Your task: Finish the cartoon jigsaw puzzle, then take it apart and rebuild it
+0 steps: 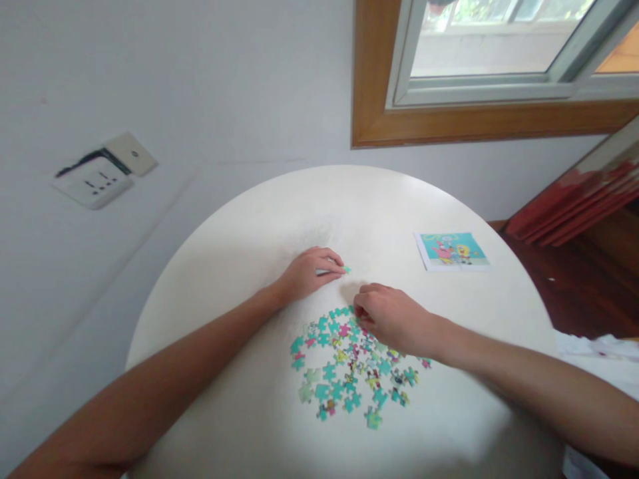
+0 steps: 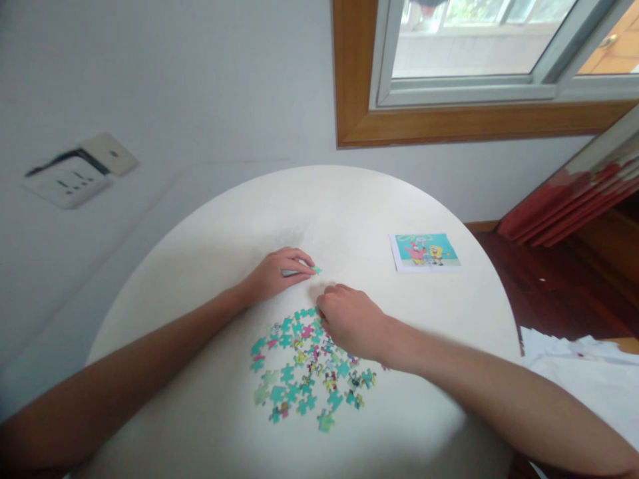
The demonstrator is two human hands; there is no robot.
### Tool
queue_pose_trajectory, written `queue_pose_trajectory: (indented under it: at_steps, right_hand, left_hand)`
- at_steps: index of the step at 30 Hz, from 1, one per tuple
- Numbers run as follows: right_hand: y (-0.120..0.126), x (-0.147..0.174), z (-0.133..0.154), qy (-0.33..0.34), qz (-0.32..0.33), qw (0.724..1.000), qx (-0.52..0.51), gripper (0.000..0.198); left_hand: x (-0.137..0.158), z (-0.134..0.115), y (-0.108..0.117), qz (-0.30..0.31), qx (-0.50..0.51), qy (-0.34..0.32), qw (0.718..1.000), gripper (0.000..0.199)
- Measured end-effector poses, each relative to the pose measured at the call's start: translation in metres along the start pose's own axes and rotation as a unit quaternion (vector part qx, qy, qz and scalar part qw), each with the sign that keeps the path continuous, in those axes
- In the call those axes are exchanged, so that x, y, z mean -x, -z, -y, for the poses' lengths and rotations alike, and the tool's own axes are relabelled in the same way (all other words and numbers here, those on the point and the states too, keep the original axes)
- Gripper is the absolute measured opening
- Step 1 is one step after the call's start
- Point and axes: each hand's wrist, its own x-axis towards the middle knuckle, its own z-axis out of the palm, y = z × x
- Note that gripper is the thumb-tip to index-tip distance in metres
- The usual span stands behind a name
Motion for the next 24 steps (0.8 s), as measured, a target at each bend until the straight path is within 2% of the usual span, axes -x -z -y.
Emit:
queue_pose_trajectory:
  at_steps: [7, 12, 15, 20, 22, 24]
  right_hand:
    - [-0.002, 0.000, -0.004, 0.020, -0.006, 1.000, -0.013, 0.010]
    - [0.011, 0.000, -0.006, 0.030, 0.009, 0.993, -0.111, 0.013]
    - [0.020, -0.004, -0.014, -0.006, 0.002, 0.977, -0.215, 0.010]
    - [0.025, -0.019, -0.041, -0.048, -0.041, 0.923, -0.380, 0.003]
    - [0.024, -0.024, -0.052, -0.051, -0.057, 0.913, -0.402, 0.004]
    - [0.023, -0.028, -0.058, -0.047, -0.068, 0.917, -0.390, 0.006]
  left_hand:
    - [0.000, -0.003, 0.002, -0.002, 0.004, 0.002, 1.000, 0.012]
    - [0.000, -0.001, 0.001, 0.000, 0.001, 0.002, 1.000, 0.012]
    - [0.000, -0.001, 0.001, 0.001, 0.002, -0.001, 1.000, 0.013]
    - [-0.001, -0.004, 0.002, 0.018, 0.006, -0.003, 1.000, 0.014]
    - [-0.001, -0.006, 0.002, 0.028, 0.001, -0.007, 1.000, 0.014]
    - [0.000, -0.008, 0.002, 0.035, -0.004, -0.010, 0.999, 0.014]
